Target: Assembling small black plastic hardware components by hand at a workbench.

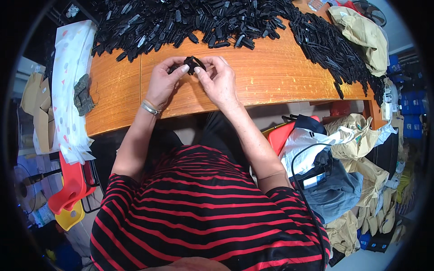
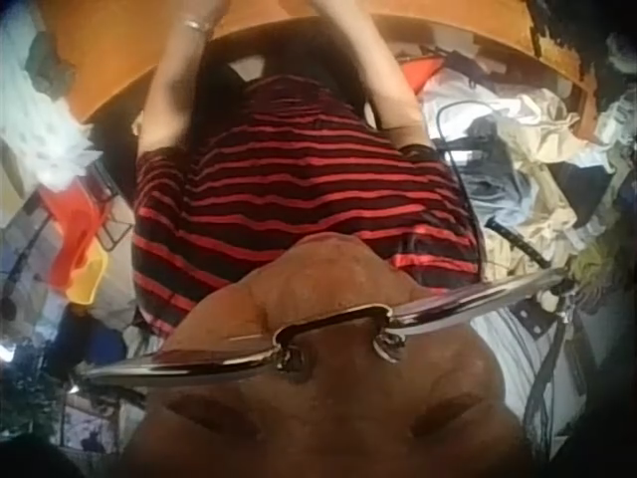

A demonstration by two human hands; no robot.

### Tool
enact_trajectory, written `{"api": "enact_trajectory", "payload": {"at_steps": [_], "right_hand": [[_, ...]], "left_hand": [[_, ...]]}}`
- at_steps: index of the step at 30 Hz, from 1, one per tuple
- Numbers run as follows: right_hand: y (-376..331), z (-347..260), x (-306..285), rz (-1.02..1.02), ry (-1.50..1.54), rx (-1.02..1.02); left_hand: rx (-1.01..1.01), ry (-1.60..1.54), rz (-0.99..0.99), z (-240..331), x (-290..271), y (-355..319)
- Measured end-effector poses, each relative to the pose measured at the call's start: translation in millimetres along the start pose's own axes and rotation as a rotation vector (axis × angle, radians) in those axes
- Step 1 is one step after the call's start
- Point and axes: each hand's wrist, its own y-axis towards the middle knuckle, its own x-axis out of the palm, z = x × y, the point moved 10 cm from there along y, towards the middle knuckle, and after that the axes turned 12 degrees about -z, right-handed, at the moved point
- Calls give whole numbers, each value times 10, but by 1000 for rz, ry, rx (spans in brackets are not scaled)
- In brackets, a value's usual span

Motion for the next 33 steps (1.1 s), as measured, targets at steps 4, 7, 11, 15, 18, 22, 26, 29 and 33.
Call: {"api": "enact_trajectory", "payload": {"at_steps": [4, 7, 11, 15, 18, 22, 26, 29, 33], "right_hand": [[-9, -78, 34, -7, 57, -22], [-17, -88, 50, -21, 46, -39], [-30, -139, 57, -16, -23, -92], [-179, -402, 185, 30, -265, -251], [-237, -302, 230, 42, -199, -158], [-312, -252, 553, -179, -70, -89], [-390, -377, 711, -149, 30, -152], [-326, -453, 950, -352, 22, -70], [-179, -452, 1020, -544, -60, -276]], "left_hand": [[76, -64, 25, 62, 47, -52], [107, -48, 28, 102, 59, -77], [133, -38, 73, 104, 112, -157], [181, -29, 139, 35, 160, -288], [193, -86, 131, -4, 165, -313], [156, -133, -19, -11, 201, -359], [37, -289, -57, 39, 163, -526], [-60, -250, -15, 10, -57, -775], [-345, 208, -3, 84, -662, -1460]]}}
